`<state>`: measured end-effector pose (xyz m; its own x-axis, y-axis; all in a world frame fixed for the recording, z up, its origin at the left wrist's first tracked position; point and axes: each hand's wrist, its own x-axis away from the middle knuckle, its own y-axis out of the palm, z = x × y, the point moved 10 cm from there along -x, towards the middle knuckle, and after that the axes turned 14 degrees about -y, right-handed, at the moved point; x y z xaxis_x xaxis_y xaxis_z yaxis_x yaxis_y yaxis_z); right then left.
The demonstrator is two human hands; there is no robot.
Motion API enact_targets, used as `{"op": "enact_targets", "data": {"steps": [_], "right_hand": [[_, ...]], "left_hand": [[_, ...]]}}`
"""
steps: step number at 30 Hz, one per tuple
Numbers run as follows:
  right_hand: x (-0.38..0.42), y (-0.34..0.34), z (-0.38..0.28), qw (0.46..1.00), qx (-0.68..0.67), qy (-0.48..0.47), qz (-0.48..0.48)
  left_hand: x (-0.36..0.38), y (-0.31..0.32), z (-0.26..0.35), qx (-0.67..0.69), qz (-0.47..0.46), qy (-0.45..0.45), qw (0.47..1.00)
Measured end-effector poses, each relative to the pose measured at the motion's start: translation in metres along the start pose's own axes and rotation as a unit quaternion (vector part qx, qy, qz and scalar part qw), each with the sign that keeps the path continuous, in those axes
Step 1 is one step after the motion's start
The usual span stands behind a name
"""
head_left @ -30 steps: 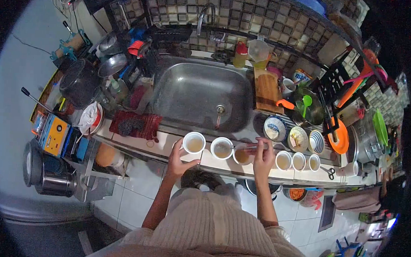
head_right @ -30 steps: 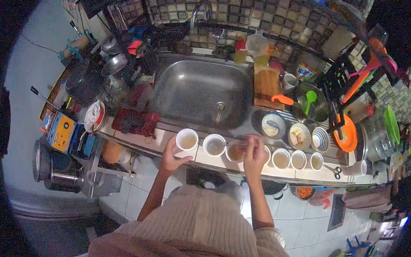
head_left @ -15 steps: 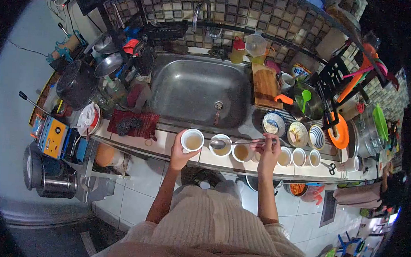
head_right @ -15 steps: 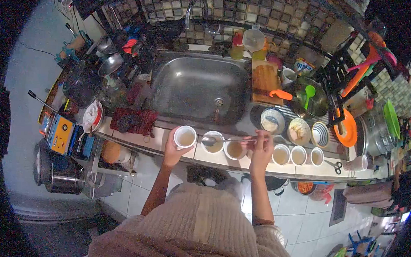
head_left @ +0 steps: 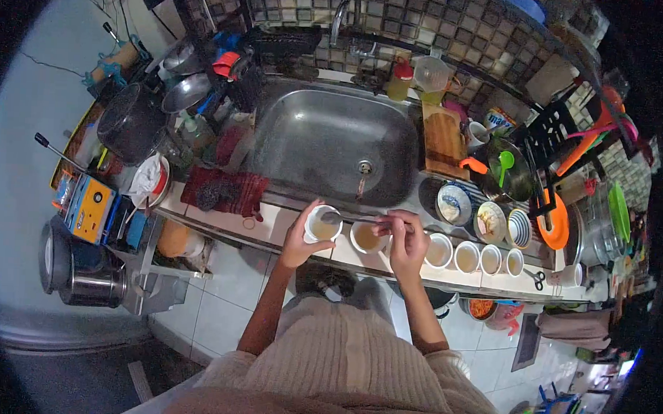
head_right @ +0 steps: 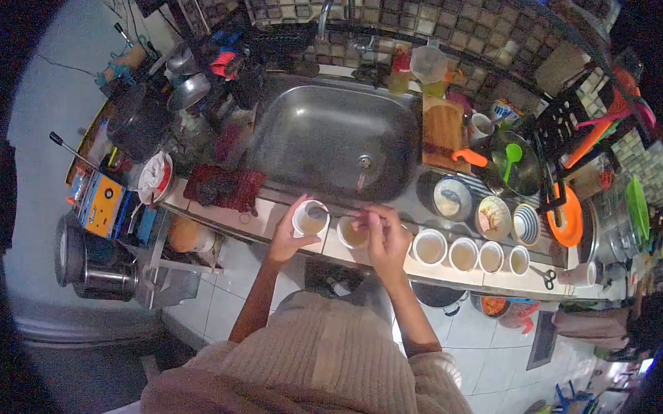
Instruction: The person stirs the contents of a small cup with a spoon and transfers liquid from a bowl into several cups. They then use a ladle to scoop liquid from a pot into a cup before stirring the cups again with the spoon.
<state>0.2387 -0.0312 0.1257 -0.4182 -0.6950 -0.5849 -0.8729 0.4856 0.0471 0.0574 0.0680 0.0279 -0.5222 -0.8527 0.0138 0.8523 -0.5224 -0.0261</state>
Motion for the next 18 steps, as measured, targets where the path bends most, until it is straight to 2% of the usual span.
{"op": "enact_targets", "data": {"steps": [2,3,4,6,7,11,14,16,18], "right_hand": [[0.000,0.013,-0.005,0.994,0.044,-0.048,-0.088],[-0.002,0.020,-0.008,0.982,0.115,-0.076,-0.129],[-0.005,0.023,-0.008,0.982,0.113,-0.076,-0.132],[-0.004,0.068,-0.017,0.930,0.140,-0.145,-0.307],[-0.005,0.081,-0.019,0.927,0.101,-0.174,-0.317],[-0.014,0.106,-0.008,0.906,0.095,-0.199,-0.362],[-0.027,0.110,0.003,0.901,0.161,-0.166,-0.366],[-0.026,0.118,0.005,0.880,0.164,-0.112,-0.432],[-0.033,0.126,-0.004,0.896,0.086,-0.101,-0.425]], "left_hand": [[-0.001,-0.001,0.002,-0.028,0.009,-0.011,1.000],[-0.001,-0.001,0.004,-0.027,0.010,-0.005,1.000],[0.000,-0.002,0.005,-0.027,0.012,-0.001,1.000],[-0.002,-0.005,-0.003,-0.041,0.025,0.005,0.999],[-0.001,-0.006,-0.003,-0.056,0.032,0.010,0.998],[-0.001,-0.004,-0.005,-0.029,0.018,-0.012,0.999],[-0.003,-0.009,-0.023,-0.024,0.035,-0.024,0.999],[-0.003,-0.014,-0.032,-0.049,0.057,-0.024,0.997],[-0.006,-0.015,-0.035,-0.100,0.044,0.000,0.994]]}}
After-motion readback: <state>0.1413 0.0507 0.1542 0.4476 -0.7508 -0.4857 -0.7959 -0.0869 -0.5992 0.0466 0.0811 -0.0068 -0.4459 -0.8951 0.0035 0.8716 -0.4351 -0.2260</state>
